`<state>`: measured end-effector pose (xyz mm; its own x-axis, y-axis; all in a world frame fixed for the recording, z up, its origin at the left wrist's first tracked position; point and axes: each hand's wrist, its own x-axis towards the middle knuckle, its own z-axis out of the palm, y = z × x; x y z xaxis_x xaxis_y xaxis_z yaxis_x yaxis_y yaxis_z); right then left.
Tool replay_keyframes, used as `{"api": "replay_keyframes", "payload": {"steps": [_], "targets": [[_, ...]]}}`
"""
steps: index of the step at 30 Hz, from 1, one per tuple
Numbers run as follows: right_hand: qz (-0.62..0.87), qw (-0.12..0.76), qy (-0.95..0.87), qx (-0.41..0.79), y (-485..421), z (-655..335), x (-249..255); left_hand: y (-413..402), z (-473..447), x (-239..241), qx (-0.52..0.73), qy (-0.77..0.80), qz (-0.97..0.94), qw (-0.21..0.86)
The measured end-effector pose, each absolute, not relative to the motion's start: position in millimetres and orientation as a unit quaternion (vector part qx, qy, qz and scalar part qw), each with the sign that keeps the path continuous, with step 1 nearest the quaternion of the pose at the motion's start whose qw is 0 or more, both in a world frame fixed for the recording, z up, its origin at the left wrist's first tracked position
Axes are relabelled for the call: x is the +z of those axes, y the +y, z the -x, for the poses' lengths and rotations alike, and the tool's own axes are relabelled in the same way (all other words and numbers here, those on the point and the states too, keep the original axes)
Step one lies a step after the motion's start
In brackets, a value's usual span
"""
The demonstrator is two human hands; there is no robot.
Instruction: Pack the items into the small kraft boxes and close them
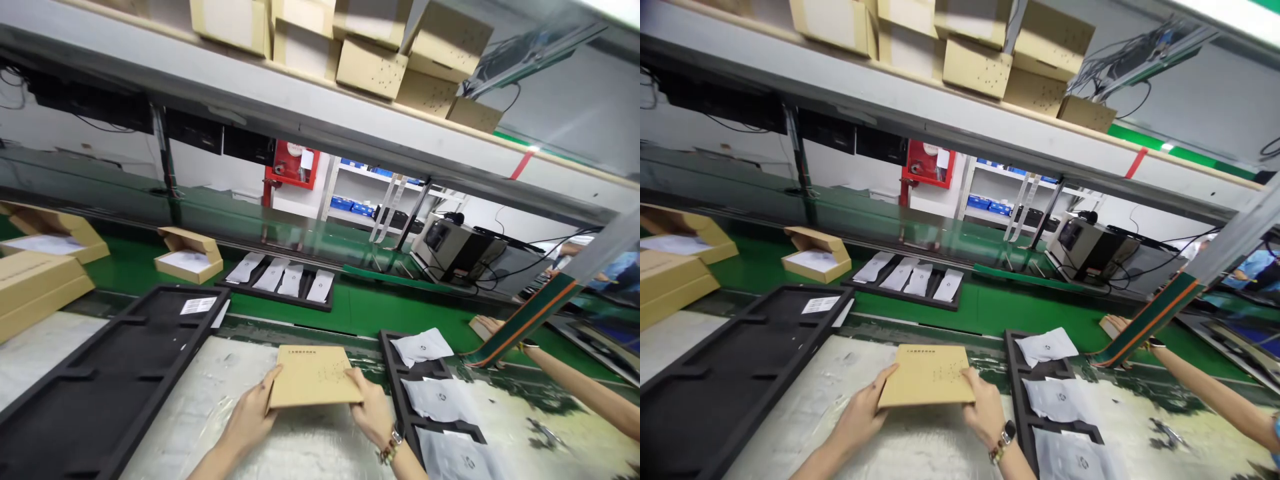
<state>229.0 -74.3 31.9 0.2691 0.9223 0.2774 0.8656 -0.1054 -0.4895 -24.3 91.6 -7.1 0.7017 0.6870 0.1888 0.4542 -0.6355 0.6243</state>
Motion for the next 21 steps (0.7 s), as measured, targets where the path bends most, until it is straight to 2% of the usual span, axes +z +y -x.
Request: {"api": "replay_keyframes", "payload": {"steps": [6, 9, 15, 21], "targets": [[0.801, 0.281, -0.529, 0.006, -41.8, -236.3, 87.8, 119.6, 4.7, 83.4, 0.157, 0.405, -0.872, 0.225], [0.779, 0.307, -0.547, 0.020, -35.0, -245.6, 99.2, 139.4, -3.7, 109.6, 0.153, 0.376, -0.879, 0.251], [0.736, 0.340, -0.584, 0.039, -39.6, -254.6, 104.5, 151.8, -6.9, 122.3, 0.079, 0.328, -0.865, 0.372], [0.717, 0.322, -0.617, 0.032, -54.7, -247.5, 100.2, 134.7, 13.0, 119.2, 0.077, 0.330, -0.862, 0.377]]}}
